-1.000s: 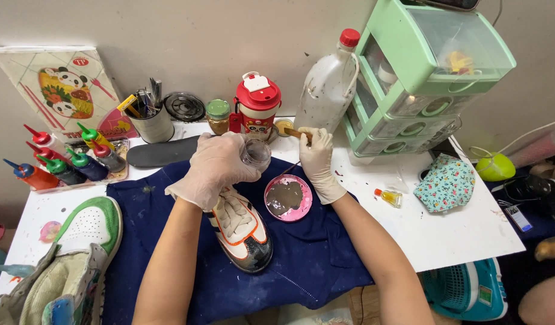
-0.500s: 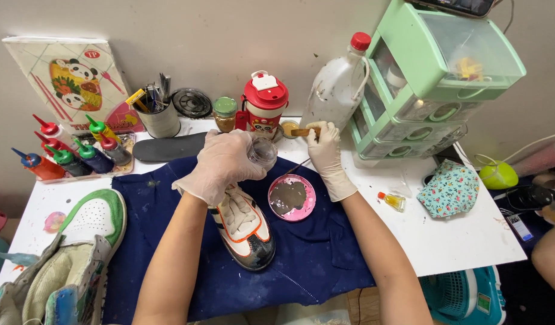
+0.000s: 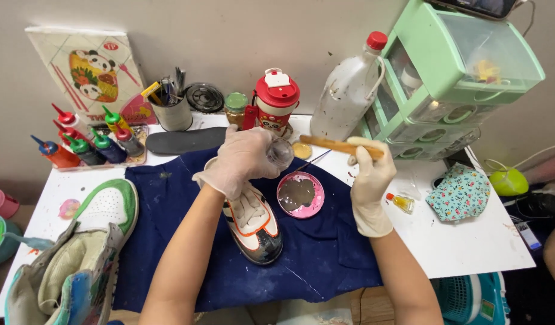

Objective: The person mixes a dark liquid and a yellow powder in a small pink bowl using a wooden stick. They repeatedly stir the mixture to combine the ingredients while wearing gloves.

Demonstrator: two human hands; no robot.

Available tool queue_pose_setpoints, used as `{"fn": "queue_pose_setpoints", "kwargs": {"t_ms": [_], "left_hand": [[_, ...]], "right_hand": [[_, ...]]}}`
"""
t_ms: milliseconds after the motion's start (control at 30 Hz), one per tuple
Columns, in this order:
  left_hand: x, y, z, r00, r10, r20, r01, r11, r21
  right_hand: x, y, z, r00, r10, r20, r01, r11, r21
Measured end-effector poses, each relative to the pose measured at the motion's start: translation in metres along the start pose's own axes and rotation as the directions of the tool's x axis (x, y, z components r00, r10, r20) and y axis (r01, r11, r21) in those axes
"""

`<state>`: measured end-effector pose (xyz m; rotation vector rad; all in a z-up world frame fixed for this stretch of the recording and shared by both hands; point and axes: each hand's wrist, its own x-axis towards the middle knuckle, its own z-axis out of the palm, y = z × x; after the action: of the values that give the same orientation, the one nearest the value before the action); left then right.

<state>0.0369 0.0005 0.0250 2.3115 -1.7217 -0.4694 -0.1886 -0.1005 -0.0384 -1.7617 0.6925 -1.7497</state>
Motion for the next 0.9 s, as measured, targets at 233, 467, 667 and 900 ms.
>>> {"fn": "queue_pose_setpoints", "kwargs": {"t_ms": [233,467,667,900], "left_hand": [[-0.002,0.017,0.008,0.997,0.058,0.044,-0.063,0.991,0.115],[0.021,0.012,0.039,0.996,0.068,0.057,-0.079,0.969,0.234],[0.008,0.017,0.021,0.995,0.052,0.088,-0.066,0.984,0.168],[0.016,0.009,0.028,0.999,0.019,0.035,-0.022,0.996,0.088]], "right_hand": [[-0.019,0.028,0.023,0.929,0.190,0.318,-0.145,0.977,-0.159],[-0.033,0.087,0.028,0.662,0.668,0.340,-0.702,0.712,-0.031],[-0.028,0.101,0.010,0.525,0.810,0.261,-0.843,0.452,0.291],[-0.010,0.050,-0.006,0.710,0.705,0.002,-0.688,0.692,0.218]]}}
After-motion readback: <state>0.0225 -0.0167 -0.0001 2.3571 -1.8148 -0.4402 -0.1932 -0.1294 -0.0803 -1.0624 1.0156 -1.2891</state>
